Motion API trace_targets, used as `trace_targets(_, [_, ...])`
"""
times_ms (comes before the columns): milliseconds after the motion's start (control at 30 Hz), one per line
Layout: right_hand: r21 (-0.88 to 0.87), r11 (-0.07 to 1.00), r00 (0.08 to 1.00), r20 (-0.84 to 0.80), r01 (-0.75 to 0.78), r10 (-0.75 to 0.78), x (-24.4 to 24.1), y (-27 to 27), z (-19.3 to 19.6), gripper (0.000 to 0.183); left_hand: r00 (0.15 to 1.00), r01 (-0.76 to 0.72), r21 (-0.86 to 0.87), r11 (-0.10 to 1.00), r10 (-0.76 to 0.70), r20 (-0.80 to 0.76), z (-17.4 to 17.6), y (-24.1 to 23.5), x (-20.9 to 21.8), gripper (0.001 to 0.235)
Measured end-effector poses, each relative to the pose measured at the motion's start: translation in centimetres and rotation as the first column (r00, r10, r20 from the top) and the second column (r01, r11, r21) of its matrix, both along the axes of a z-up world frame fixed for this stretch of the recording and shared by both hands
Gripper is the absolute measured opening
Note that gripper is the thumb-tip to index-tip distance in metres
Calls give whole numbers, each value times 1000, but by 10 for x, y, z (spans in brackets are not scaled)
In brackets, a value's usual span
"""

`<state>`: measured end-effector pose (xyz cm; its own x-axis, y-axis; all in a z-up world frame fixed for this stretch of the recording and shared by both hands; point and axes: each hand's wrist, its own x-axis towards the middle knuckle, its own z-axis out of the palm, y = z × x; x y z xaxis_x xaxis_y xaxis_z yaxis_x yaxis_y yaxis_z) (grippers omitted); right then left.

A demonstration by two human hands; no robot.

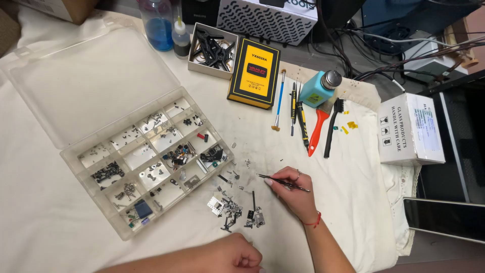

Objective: The person uses tweezers to pick up small electronic components from a pile on the table and places them into compartments of a clear plastic organizer box. The person repeatedly transfers components one at a time, organizing them by type or size into the box's sections.

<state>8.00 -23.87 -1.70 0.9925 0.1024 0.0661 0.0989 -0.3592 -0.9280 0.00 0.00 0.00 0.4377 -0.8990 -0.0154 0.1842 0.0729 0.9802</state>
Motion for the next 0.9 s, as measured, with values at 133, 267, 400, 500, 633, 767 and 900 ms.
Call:
trace_targets(133, [32, 999, 1000, -17, 13, -12, 0, 1, 1, 9, 1000, -1, 15, 1000, 0, 5, 2, 0, 0, 51])
trace_targets(267, [92, 996, 1000, 11, -16, 15, -3, 7, 11, 10, 1000, 6, 37, 999, -5, -12, 2, -1, -2, 52])
trace_targets(400, [150, 983, 992, 79, -108, 96, 1, 29, 35, 11, 992, -18, 3, 1000, 18, 124, -8, -3, -3, 49])
trace_targets(500, [169, 962, 973, 120, -216, 197, 16, 66, 62, 10, 991, -14, 33, 999, 9, 133, -8, -4, -4, 47])
trace_targets(633, [157, 905, 907, 222, -396, 358, 44, 134, 80, 13, 983, -36, -6, 999, 37, 181, -5, -2, -3, 43])
trace_targets(767, [151, 894, 899, 203, -421, 389, 69, 207, 81, 7, 978, -1, -71, 997, 16, 207, -6, -1, -1, 24])
trace_targets(900, [157, 885, 899, 69, -438, 433, 76, 263, 78, 6, 964, -3, -51, 999, 17, 265, -51, -21, -10, 14])
